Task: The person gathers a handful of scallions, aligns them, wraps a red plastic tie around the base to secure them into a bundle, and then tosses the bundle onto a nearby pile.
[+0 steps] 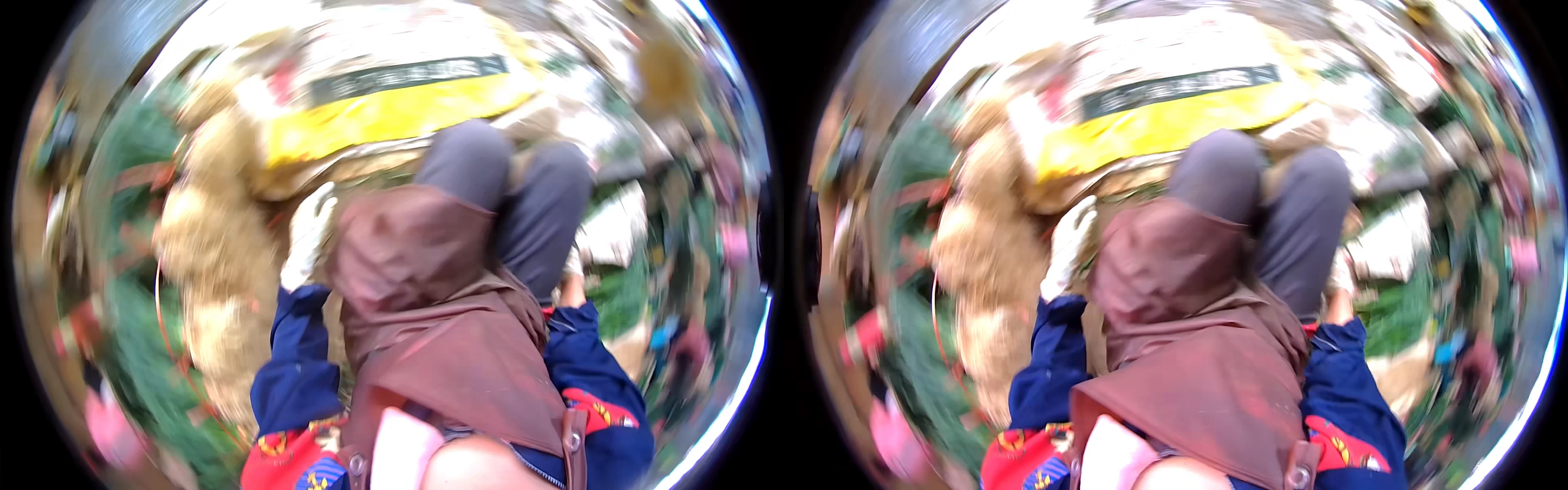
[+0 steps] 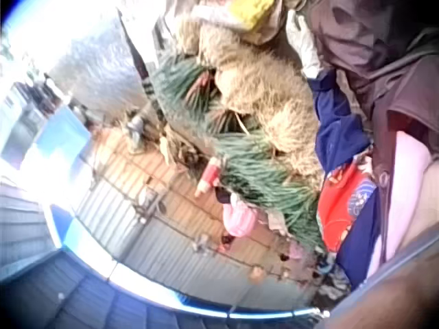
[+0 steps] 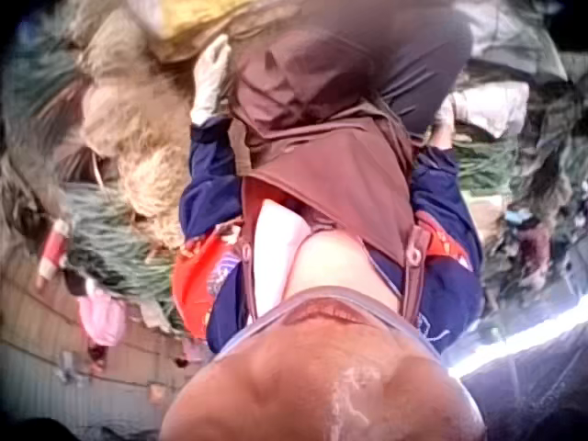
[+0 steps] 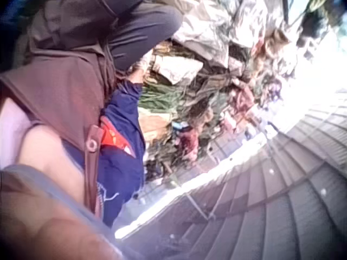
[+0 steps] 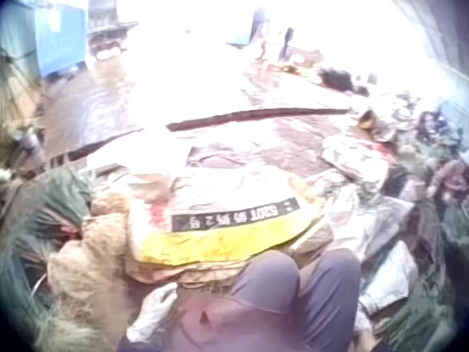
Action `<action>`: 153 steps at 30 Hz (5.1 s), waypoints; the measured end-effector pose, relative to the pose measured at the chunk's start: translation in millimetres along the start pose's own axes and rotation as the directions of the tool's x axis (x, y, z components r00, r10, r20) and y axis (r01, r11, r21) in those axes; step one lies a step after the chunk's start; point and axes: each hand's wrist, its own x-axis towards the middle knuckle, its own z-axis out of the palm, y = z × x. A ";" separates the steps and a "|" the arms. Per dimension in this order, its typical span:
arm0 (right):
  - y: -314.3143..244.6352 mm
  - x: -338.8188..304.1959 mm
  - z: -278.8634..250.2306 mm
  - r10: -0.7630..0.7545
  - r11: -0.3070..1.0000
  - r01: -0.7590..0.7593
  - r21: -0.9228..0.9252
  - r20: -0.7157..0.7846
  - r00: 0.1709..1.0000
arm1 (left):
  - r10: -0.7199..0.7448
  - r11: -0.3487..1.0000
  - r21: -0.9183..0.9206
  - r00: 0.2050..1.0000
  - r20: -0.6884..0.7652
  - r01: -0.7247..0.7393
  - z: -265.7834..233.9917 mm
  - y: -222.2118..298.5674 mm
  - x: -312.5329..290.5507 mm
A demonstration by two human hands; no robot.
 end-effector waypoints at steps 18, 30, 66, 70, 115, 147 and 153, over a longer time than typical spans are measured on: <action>73.8 -144.4 21.5 0.437 0.877 -0.424 -0.223 0.009 0.899 | -0.606 0.772 0.458 0.291 0.741 0.441 113.6 -76.4 -74.3; 80.1 -363.0 101.2 0.719 0.695 -0.299 0.654 -0.628 0.296 | -0.328 0.944 0.323 0.265 0.907 0.064 227.2 10.2 52.7; 189.6 -601.0 568.0 0.429 0.593 0.457 0.663 0.219 -0.876 | 0.371 0.555 -0.719 -0.649 0.665 -0.419 363.8 371.8 -318.4; 113.2 -534.8 373.9 0.513 0.482 0.364 0.797 0.080 -0.855 | 0.374 0.516 -0.708 -0.616 0.693 -0.482 349.6 359.1 -291.1; -112.9 -347.0 -29.2 -0.214 0.966 -0.099 -0.237 -0.955 0.205 | 0.550 0.743 -0.614 -0.278 0.787 -0.267 274.0 390.9 -189.8; -228.4 321.3 52.9 -0.615 0.387 0.504 -0.772 0.190 0.765 | -0.216 0.641 0.766 0.945 0.244 -0.052 -27.2 -157.0 201.4; -189.8 261.5 21.7 -0.326 0.867 0.347 -0.359 0.118 0.938 | -0.117 0.724 0.619 0.831 0.544 -0.304 12.3 -72.3 195.4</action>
